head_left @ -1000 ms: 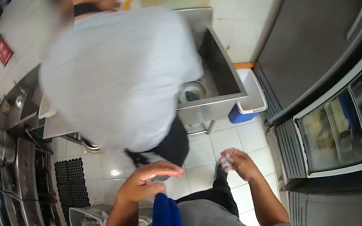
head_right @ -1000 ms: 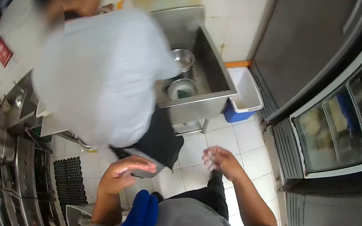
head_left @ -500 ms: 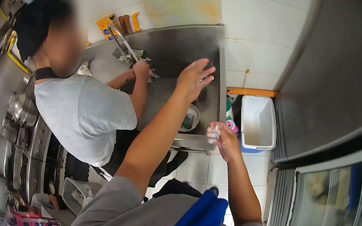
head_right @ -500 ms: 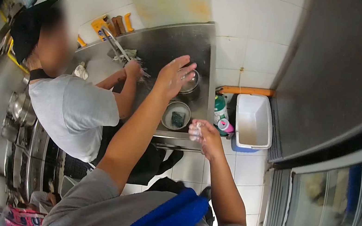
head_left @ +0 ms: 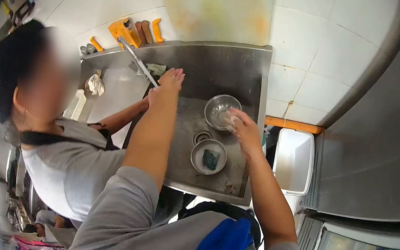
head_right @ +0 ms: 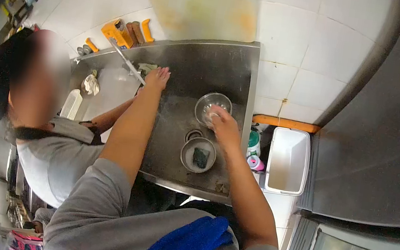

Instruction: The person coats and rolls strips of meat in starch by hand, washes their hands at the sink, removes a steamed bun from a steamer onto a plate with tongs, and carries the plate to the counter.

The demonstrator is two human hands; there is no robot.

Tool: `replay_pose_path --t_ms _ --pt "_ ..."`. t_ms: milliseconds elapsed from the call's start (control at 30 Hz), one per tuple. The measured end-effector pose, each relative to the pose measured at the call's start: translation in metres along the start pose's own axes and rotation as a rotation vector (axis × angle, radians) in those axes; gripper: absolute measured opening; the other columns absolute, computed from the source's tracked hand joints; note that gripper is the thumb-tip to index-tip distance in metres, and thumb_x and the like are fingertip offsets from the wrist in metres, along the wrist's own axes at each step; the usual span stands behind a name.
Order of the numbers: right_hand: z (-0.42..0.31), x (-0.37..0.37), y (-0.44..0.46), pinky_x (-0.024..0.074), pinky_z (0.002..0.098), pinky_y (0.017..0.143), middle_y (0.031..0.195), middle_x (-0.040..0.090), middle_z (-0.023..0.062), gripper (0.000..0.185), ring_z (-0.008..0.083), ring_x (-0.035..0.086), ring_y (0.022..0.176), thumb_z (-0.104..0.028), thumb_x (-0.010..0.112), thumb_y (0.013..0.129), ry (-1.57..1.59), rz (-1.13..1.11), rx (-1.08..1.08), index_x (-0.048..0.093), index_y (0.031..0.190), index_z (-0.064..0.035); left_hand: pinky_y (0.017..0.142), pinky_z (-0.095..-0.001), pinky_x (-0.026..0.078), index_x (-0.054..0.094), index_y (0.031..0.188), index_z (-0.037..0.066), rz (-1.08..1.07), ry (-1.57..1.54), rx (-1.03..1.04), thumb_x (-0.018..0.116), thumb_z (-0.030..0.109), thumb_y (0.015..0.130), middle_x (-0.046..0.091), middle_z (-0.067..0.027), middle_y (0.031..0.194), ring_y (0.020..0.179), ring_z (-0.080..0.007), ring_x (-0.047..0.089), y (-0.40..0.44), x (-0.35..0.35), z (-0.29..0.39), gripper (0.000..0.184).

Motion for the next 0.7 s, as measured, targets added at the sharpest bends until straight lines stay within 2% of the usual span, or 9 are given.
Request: replay_pose_path --t_ms 233,267,300,400,467,567,600,633,700 --pt "0.044 0.084 0.146 0.0489 0.0249 0.073 0.107 0.061 0.0102 0.029 0.0147 0.060 0.090 -0.011 0.052 0.089 0.210 -0.145 -0.048 0.055 0.116 0.0009 0.105 -0.0436 0.034 0.034 0.133 -0.001 -0.245 0.280 -0.013 0.034 0.020 0.097 0.027 -0.0130 0.147 0.134 -0.0269 0.028 0.074 -0.076 0.049 0.042" --pt "0.050 0.104 0.164 0.0491 0.0250 0.071 0.105 0.062 0.0104 0.028 0.0151 0.060 0.088 -0.010 0.053 0.088 0.202 -0.161 -0.049 0.056 0.114 0.0013 0.095 -0.0417 0.045 0.036 0.132 -0.001 -0.194 0.392 0.103 0.035 0.021 0.097 0.039 -0.0142 0.138 0.127 -0.0268 0.040 0.081 -0.077 0.049 0.041" --pt "0.056 0.123 0.182 0.0494 0.0251 0.068 0.103 0.062 0.0107 0.027 0.0156 0.061 0.086 -0.008 0.053 0.087 0.191 -0.177 -0.051 0.057 0.112 0.0018 0.095 -0.0417 0.045 0.036 0.132 -0.001 -0.183 0.397 0.115 0.035 0.021 0.097 0.039 -0.0142 0.138 0.127 -0.0268 0.040 0.077 -0.066 0.053 0.041" --pt "0.069 0.181 0.229 0.0496 0.0266 0.067 0.095 0.064 0.0105 0.024 0.0151 0.062 0.083 -0.008 0.053 0.085 0.119 -0.196 -0.070 0.060 0.106 0.0008 0.086 -0.0383 0.051 0.042 0.125 -0.003 0.123 0.188 0.068 0.035 0.017 0.096 0.051 -0.0165 0.124 0.112 -0.0255 0.054 0.064 -0.056 0.078 0.036" --pt "0.070 0.216 0.252 0.0493 0.0281 0.067 0.086 0.066 0.0109 0.020 0.0146 0.062 0.079 -0.009 0.055 0.081 -0.171 -0.075 -0.216 0.064 0.098 -0.0018 0.084 -0.0374 0.052 0.047 0.117 -0.003 -0.154 0.177 -0.073 0.035 0.014 0.095 0.057 -0.0174 0.111 0.098 -0.0277 0.060 0.077 -0.076 0.089 0.030" --pt "0.087 0.265 0.285 0.0493 0.0322 0.068 0.079 0.066 0.0132 0.016 0.0196 0.063 0.075 -0.011 0.056 0.078 -0.229 -0.094 -0.297 0.065 0.089 -0.0038 0.083 -0.0384 0.052 0.048 0.116 -0.004 -0.279 0.261 -0.026 0.033 0.016 0.095 0.056 -0.0199 0.113 0.097 -0.0303 0.060 0.093 -0.097 0.095 0.032" --pt "0.085 0.274 0.284 0.0494 0.0367 0.070 0.080 0.066 0.0163 0.016 0.0283 0.064 0.073 -0.013 0.055 0.077 -0.274 -0.095 -0.335 0.065 0.087 -0.0045 0.084 -0.0388 0.052 0.046 0.122 0.000 -0.191 0.406 0.064 0.032 0.019 0.095 0.055 -0.0183 0.116 0.098 -0.0310 0.059 0.067 -0.076 0.095 0.036" --pt "0.085 0.281 0.288 0.0494 0.0367 0.070 0.080 0.066 0.0163 0.016 0.0283 0.064 0.073 -0.013 0.055 0.077 -0.267 -0.093 -0.333 0.065 0.087 -0.0045 0.084 -0.0388 0.052 0.046 0.122 0.000 -0.190 0.413 0.064 0.032 0.019 0.095 0.055 -0.0183 0.116 0.098 -0.0310 0.059 0.064 -0.073 0.099 0.036" --pt "0.091 0.294 0.295 0.0488 0.0406 0.073 0.081 0.066 0.0175 0.017 0.0334 0.064 0.078 -0.013 0.054 0.077 -0.541 -0.196 -0.303 0.066 0.086 -0.0049 0.071 -0.0334 0.052 0.054 0.109 0.005 -0.148 0.113 0.027 0.046 0.020 0.092 0.060 -0.0080 0.096 0.085 -0.0212 0.060 0.073 -0.079 0.104 0.024"
Point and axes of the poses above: each hand's wrist, its own y-axis towards the middle knuckle, its own x-axis out of the palm, z = x × y, the point moved 1 cm from there along y, towards the middle knuckle
